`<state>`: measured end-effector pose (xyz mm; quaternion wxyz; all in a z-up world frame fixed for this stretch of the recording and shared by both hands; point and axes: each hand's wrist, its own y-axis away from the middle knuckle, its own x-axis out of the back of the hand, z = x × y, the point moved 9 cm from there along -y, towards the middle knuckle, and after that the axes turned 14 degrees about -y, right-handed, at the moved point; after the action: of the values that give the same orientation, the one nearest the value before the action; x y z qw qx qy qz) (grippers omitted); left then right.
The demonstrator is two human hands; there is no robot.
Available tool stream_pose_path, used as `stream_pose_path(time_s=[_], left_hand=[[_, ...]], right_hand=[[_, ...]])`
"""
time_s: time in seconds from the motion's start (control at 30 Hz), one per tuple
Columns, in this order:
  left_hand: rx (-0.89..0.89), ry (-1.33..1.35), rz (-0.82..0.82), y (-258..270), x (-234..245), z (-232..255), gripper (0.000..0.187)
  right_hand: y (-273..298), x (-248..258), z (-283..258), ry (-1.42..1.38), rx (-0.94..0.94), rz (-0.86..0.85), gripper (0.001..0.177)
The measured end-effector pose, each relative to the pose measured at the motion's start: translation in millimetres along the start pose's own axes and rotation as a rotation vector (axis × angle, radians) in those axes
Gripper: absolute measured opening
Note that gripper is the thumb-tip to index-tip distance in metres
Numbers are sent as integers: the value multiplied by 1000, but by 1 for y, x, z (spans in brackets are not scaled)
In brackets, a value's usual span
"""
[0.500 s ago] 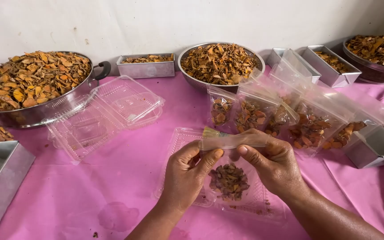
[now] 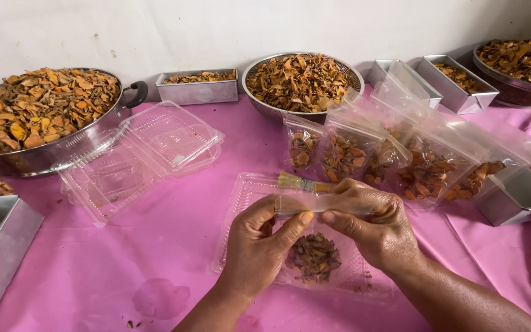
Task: The person packs dried turmeric-like herb slices into small plastic bags and clear containers by hand and using a brush to gather them on a pink covered table.
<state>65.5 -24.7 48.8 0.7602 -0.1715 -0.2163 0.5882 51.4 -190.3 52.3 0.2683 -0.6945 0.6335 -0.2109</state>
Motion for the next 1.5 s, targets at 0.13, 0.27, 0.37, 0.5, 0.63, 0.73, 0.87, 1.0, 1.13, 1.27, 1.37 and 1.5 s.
stream_pose_path(time_s=[0.13,0.27,0.37,0.5,0.63,0.73,0.87,1.0,1.13,1.27,1.37,1.5], left_hand=[[-56,13,-19,0,-1,6,8],[-116,-64,19,2,1,11,8],[-119,-63,13,4,-1,12,11],[-132,-59,4,5,-4,12,16],[-91,-75,-21,0,-3,14,12],[14,-89,-15,1,1,2,18],[-80,-149,-26,3,1,5,21],[-128,-162,-36,3,2,16,22],[-136,-149,-12,0,5,17,27],[-135,-91,-2,-1,8,17,31],[-147,-80,-23,-1,6,20,35],[-101,-45,-22,0,7,15,42]], right_hand=[[0,-6,-1,-31,-4,-72,4],[2,-12,8,-195,-137,-103,15],[2,-12,2,-207,-103,-112,15],[3,-16,-9,-165,0,-109,7],[-3,-10,-7,-137,-25,-114,11],[-7,-7,-6,-107,-47,-209,15],[-8,-7,-13,-51,-43,-262,35],[-7,-13,-23,27,15,-275,32],[-7,-3,-12,105,-85,-298,36],[-11,-2,-12,99,-76,-320,45],[-11,-2,-15,101,-60,-278,43],[-9,4,-9,66,-106,-243,48]])
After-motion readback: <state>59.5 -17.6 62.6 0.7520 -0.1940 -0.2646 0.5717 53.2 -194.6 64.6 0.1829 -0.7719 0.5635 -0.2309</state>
